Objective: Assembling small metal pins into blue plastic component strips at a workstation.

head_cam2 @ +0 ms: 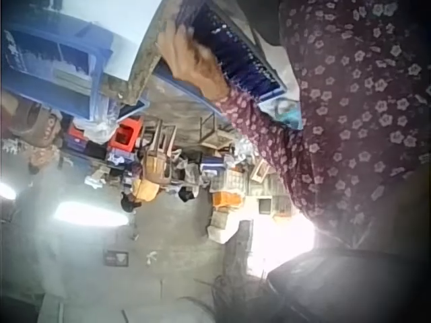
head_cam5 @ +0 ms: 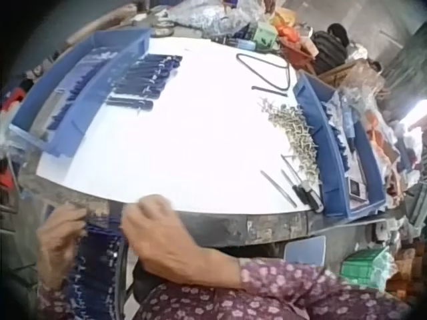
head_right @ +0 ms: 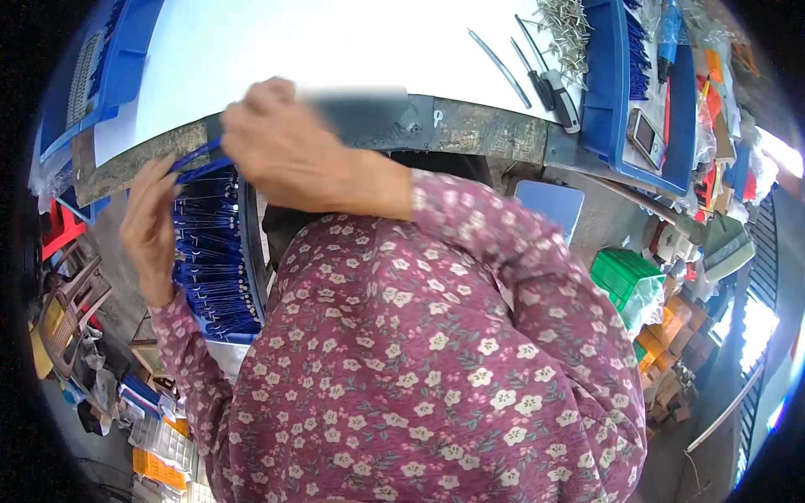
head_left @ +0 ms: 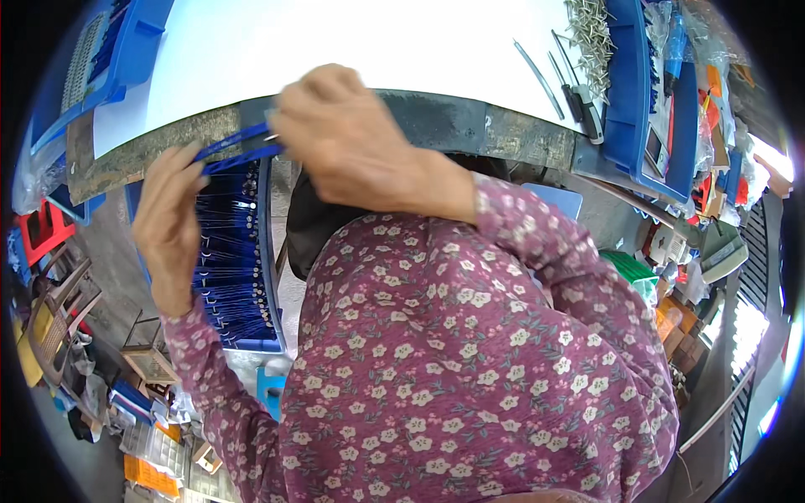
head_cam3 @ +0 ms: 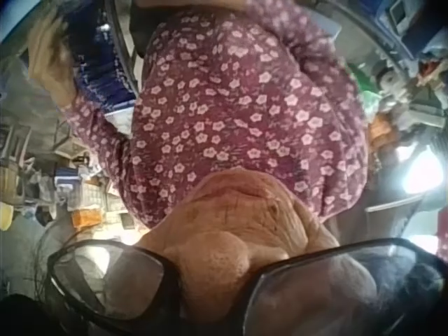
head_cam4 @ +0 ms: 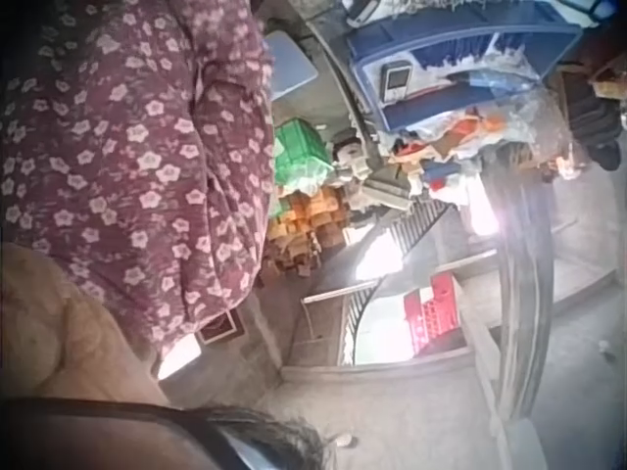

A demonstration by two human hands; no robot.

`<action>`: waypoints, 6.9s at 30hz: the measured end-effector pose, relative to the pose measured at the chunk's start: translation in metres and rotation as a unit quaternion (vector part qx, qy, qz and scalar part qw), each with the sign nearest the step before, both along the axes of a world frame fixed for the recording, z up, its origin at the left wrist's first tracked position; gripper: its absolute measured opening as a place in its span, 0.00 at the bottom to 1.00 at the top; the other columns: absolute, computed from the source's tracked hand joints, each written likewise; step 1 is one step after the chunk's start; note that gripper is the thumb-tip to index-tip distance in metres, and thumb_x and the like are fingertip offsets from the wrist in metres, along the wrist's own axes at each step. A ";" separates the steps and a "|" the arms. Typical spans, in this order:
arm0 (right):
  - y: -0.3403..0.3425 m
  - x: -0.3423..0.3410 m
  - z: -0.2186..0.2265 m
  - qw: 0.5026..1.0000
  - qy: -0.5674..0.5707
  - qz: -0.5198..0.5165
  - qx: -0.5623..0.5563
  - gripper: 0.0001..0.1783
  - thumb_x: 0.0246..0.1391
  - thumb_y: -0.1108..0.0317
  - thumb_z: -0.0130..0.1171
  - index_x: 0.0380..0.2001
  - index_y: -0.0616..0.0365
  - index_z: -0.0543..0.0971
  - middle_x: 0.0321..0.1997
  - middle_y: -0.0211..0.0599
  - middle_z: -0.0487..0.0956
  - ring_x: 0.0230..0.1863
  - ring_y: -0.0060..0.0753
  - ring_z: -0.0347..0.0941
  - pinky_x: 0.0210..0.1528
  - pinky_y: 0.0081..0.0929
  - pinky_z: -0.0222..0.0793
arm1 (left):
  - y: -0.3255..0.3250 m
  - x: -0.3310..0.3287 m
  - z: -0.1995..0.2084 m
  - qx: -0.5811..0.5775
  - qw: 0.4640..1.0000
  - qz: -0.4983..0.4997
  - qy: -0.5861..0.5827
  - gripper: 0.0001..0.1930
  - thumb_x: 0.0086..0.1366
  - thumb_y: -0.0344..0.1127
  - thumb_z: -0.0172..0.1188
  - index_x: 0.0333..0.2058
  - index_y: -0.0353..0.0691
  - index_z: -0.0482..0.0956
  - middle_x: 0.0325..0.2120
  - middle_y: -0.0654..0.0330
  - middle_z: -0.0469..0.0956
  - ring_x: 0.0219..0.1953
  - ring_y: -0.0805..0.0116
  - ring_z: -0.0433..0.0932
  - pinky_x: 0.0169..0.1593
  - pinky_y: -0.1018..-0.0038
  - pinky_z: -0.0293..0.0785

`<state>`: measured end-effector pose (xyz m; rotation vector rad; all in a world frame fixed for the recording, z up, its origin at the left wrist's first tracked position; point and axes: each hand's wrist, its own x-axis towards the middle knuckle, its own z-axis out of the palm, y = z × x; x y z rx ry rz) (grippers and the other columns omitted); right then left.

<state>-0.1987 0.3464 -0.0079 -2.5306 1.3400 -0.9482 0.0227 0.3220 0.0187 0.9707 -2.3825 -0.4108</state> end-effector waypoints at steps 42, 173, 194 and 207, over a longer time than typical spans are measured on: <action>0.053 -0.077 0.010 0.994 -0.014 -0.098 0.043 0.23 0.32 0.78 0.63 0.39 0.63 0.73 0.34 0.38 0.72 0.34 0.40 0.65 0.35 0.31 0.63 | 0.010 -0.084 -0.001 0.031 0.997 -0.053 0.043 0.15 0.48 0.18 0.55 0.37 0.35 0.76 0.36 0.55 0.75 0.41 0.57 0.74 0.43 0.69 0.73; -0.025 -0.081 0.048 0.953 -0.215 -0.210 -0.033 0.14 0.47 0.78 0.53 0.40 0.63 0.73 0.32 0.39 0.72 0.27 0.30 0.69 0.31 0.22 0.66 | -0.037 -0.144 0.026 0.499 0.785 -0.017 0.368 0.07 0.57 0.28 0.53 0.33 0.32 0.71 0.22 0.59 0.75 0.21 0.76 0.73 0.26 0.82 0.70; -0.144 -0.086 0.057 0.980 0.186 -0.036 -0.066 0.13 0.42 0.74 0.56 0.35 0.57 0.69 0.34 0.40 0.66 0.35 0.37 0.67 0.28 0.29 0.67 | -0.153 -0.118 0.034 0.486 0.837 -0.006 0.250 0.10 0.57 0.33 0.53 0.35 0.34 0.74 0.17 0.65 0.71 0.16 0.80 0.66 0.20 0.84 0.62; -0.306 -0.119 0.049 0.974 0.116 -0.195 0.011 0.09 0.40 0.66 0.57 0.27 0.58 0.77 0.29 0.48 0.75 0.36 0.47 0.72 0.35 0.41 0.68 | -0.135 -0.184 -0.034 0.265 0.906 0.118 0.308 0.19 0.57 0.27 0.53 0.48 0.34 0.64 0.22 0.59 0.71 0.22 0.74 0.69 0.27 0.78 0.67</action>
